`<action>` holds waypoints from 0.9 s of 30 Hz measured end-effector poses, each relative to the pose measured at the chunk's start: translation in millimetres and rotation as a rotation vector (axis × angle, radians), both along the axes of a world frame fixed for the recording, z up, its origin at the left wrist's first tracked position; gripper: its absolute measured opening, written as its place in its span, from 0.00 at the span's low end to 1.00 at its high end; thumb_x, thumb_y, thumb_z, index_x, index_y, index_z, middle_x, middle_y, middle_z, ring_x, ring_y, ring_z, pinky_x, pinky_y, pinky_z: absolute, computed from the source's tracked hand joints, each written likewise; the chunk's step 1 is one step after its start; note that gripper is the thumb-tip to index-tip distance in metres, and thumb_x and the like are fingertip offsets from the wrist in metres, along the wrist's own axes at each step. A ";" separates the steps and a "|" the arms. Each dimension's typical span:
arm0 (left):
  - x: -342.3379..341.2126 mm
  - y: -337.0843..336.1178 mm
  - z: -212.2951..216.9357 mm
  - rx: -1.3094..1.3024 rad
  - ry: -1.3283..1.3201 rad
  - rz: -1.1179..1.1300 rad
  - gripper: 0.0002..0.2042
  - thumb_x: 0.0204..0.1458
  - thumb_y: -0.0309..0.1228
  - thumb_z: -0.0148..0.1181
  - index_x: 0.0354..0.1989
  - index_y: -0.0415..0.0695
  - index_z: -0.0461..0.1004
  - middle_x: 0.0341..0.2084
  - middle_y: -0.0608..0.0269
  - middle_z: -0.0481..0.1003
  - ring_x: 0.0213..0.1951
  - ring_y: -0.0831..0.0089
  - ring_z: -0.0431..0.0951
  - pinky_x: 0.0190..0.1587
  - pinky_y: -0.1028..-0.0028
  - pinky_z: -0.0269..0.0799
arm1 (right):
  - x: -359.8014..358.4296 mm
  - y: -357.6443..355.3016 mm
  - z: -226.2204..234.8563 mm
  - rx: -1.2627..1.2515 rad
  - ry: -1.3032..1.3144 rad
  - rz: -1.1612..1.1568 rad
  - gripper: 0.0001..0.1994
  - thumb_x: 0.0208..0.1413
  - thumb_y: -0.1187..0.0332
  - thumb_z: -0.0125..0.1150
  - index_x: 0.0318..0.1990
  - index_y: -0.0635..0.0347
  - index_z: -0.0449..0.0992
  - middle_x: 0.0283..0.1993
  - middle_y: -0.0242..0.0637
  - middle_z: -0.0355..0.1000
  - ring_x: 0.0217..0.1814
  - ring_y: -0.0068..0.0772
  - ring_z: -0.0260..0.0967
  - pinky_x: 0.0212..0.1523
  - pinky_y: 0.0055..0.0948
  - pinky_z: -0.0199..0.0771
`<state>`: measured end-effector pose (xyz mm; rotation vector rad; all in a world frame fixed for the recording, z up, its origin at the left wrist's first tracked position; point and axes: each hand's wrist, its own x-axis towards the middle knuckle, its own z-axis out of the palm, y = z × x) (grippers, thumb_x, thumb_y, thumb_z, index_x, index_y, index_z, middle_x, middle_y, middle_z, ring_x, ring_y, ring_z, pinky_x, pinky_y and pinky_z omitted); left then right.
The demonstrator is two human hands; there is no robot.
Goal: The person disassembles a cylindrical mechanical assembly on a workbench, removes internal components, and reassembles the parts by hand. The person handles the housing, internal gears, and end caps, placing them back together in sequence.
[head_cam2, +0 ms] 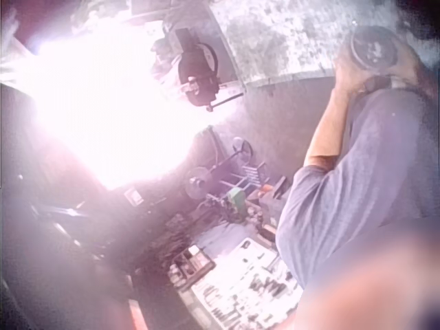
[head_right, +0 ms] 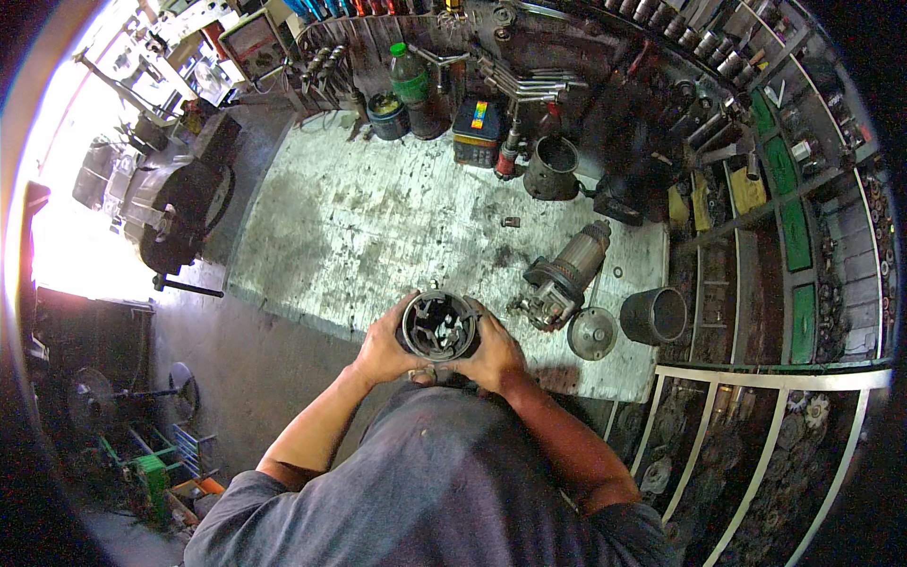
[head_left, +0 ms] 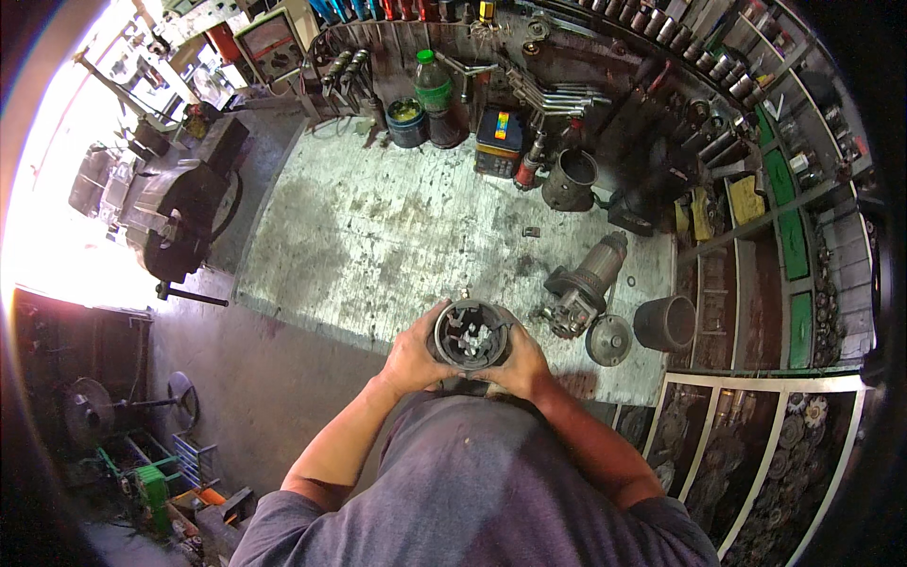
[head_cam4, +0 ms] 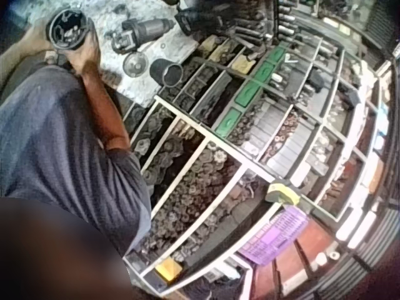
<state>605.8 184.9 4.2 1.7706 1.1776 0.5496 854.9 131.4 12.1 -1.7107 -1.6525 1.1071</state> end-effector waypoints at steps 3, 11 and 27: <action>-0.3 -1.4 -2.6 -0.013 0.039 0.010 0.64 0.33 0.45 0.92 0.82 0.41 0.61 0.70 0.42 0.76 0.72 0.45 0.76 0.75 0.56 0.72 | 2.4 -2.0 -6.2 0.044 0.023 0.017 0.62 0.38 0.51 0.93 0.81 0.59 0.60 0.76 0.50 0.72 0.79 0.53 0.71 0.77 0.47 0.72; -2.0 -15.8 -3.8 0.254 -0.015 0.014 0.53 0.40 0.42 0.90 0.77 0.43 0.68 0.75 0.40 0.69 0.73 0.42 0.75 0.74 0.53 0.73 | 0.1 -2.5 1.1 0.016 -0.014 0.002 0.64 0.35 0.57 0.96 0.81 0.61 0.60 0.76 0.50 0.72 0.80 0.50 0.70 0.79 0.44 0.70; 16.1 0.7 50.7 0.172 0.018 0.173 0.19 0.54 0.34 0.80 0.53 0.41 0.88 0.66 0.49 0.80 0.65 0.49 0.83 0.65 0.57 0.80 | -0.5 -4.3 -0.9 0.041 0.032 0.004 0.55 0.41 0.58 0.92 0.77 0.58 0.64 0.70 0.52 0.76 0.74 0.55 0.75 0.73 0.48 0.76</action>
